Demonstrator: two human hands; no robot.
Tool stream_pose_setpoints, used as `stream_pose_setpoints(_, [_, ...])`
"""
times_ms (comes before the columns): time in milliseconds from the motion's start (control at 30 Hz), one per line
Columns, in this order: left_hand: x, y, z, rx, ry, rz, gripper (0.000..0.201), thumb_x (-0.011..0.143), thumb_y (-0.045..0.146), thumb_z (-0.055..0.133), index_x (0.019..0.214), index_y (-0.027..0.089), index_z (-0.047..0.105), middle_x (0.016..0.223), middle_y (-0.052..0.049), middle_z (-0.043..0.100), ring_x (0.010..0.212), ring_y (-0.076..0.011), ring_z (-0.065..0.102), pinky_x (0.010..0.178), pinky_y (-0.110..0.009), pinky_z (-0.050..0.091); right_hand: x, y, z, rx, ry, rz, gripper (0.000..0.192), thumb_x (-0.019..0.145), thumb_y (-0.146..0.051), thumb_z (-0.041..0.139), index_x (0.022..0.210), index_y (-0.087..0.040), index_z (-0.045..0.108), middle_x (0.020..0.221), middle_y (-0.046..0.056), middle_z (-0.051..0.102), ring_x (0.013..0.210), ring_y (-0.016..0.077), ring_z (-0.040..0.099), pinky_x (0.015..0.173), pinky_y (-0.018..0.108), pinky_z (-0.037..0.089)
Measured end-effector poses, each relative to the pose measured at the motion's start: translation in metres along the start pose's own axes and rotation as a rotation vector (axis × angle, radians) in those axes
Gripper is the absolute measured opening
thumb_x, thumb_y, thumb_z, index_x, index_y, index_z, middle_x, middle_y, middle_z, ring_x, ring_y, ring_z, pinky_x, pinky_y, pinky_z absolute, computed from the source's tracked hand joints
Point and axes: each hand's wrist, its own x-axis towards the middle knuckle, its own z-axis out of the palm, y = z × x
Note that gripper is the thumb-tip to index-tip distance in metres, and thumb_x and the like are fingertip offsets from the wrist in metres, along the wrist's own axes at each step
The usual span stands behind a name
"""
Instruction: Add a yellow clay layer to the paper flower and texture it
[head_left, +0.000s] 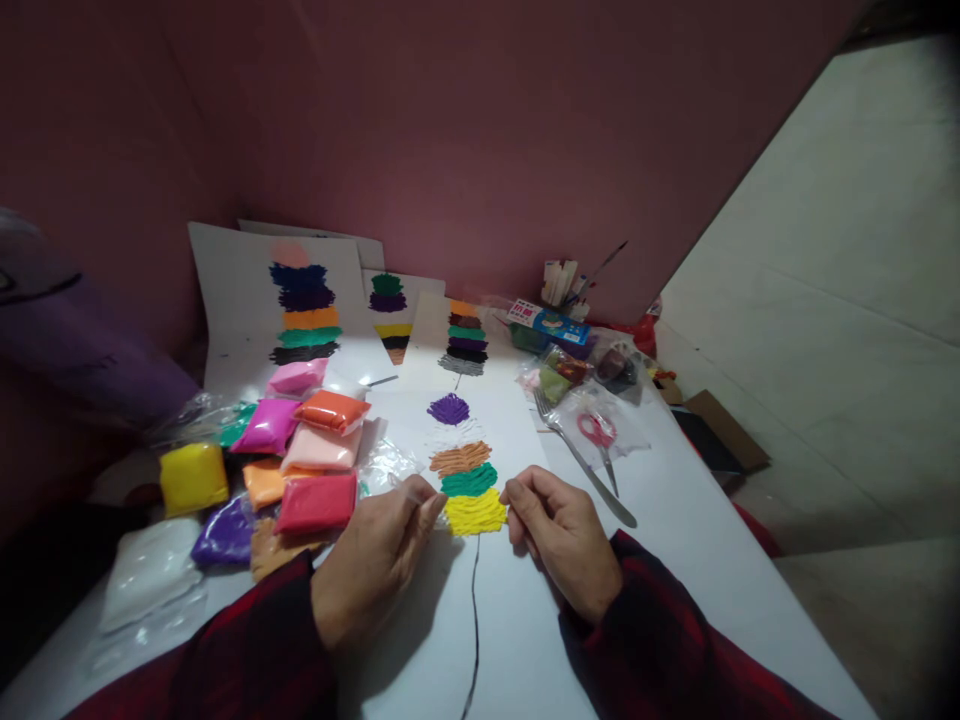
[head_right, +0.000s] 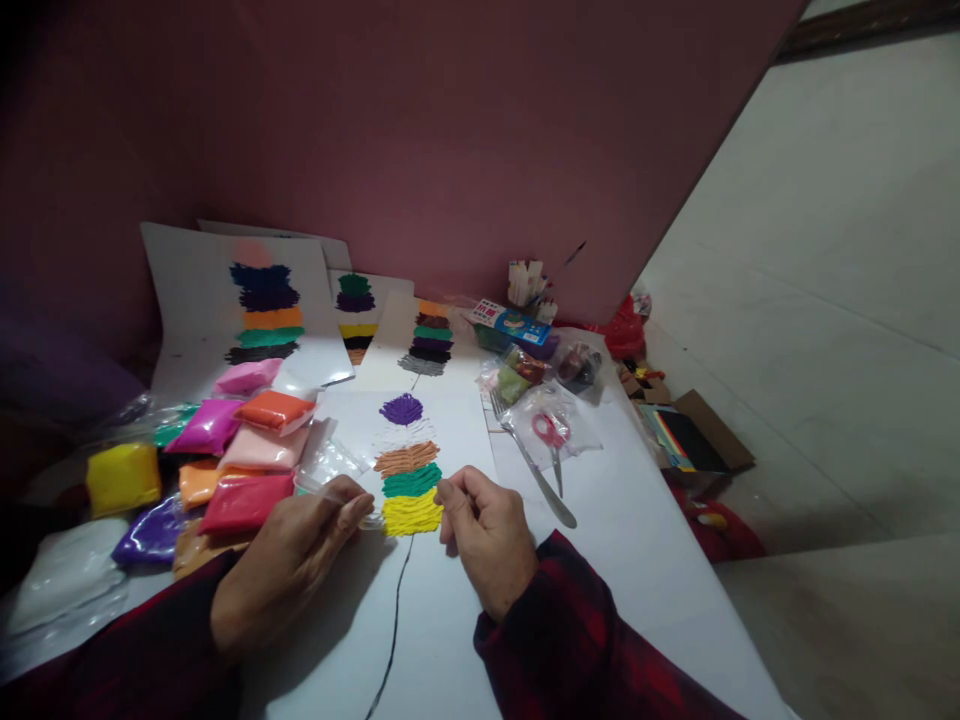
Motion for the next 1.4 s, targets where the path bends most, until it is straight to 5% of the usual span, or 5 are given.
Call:
stream_pose_setpoints(933, [-0.0025,0.0054,-0.0031,0.02,0.107,0.075,0.03,0.098,0.023,0.036,0.074,0.019,0.053,0.062,0.002,0.054,0.05,-0.0108,0.053,0.051,-0.023,0.04,0.0,-0.0018,-0.0012,-0.012,-0.007,-0.013,0.037,0.092,-0.05,0.051,0.073,-0.019,0.054,0.048,-0.003,0.054,0.038,0.0068,0.037,0.035,0.018,0.026])
stream_pose_setpoints(1400, [-0.0009,0.0001,0.0028,-0.035,-0.006,0.05,0.027,0.098,0.023,0.036,0.077,0.019,0.052,0.064,0.003,0.054,0.053,-0.0113,0.052,0.051,-0.023,0.039,-0.0001,-0.0004,-0.0007,-0.021,-0.008,-0.018,0.037,0.092,-0.049,0.05,0.073,-0.019,0.054,0.048,-0.003,0.054,0.038,0.0066,0.037,0.035,0.018,0.027])
